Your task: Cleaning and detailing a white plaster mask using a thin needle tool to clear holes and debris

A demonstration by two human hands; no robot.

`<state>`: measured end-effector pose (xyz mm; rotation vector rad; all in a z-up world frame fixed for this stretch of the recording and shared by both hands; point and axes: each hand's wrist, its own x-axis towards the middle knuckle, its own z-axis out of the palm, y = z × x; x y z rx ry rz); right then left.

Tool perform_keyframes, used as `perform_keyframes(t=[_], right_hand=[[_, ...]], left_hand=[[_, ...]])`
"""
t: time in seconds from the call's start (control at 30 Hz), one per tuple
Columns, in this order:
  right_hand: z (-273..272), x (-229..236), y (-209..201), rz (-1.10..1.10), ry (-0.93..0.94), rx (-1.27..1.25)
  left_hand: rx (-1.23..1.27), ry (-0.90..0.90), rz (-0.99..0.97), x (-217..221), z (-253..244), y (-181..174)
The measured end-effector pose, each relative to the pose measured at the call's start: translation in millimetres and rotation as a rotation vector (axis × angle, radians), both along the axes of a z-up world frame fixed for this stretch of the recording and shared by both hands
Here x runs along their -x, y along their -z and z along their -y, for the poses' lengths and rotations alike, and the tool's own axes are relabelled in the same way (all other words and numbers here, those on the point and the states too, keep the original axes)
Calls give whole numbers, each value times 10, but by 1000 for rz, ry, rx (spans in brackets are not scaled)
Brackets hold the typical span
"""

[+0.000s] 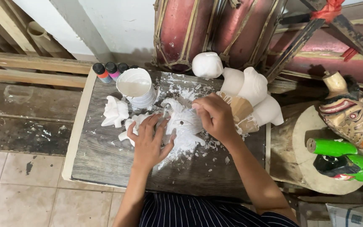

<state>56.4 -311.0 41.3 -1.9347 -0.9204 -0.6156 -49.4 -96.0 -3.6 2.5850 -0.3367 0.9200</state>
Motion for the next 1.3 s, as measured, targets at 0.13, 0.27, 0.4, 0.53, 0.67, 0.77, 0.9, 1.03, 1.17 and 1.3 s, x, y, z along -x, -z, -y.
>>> perform_keyframes(t=[0.13, 0.27, 0.4, 0.53, 0.67, 0.77, 0.9, 1.03, 1.17, 1.3], right_hand=[[124, -37, 149, -14, 12, 8], [106, -21, -93, -63, 74, -26], [136, -86, -146, -41, 131, -20], [132, -129, -97, -70, 143, -2], [126, -199, -12, -113, 153, -22], [154, -187, -9, -123, 139, -24], [163, -70, -291, -156, 117, -48], [102, 13, -263, -133, 87, -35], [141, 50, -81, -166, 85, -69], [14, 160, -137, -156, 113, -76]], left_hand=[[7, 11, -6, -19, 20, -2], [9, 16, 11, -17, 14, 19], [7, 29, 22, -50, 23, 63], [-2, 37, 23, -66, 19, 96], [-3, 29, 10, -67, 34, 59], [3, 32, 2, -79, 27, 58], [-2, 22, 0, -92, 15, 60], [2, 32, 3, -98, 15, 65], [13, 28, -3, -80, -21, 30], [-3, 20, -1, -55, -83, -15]])
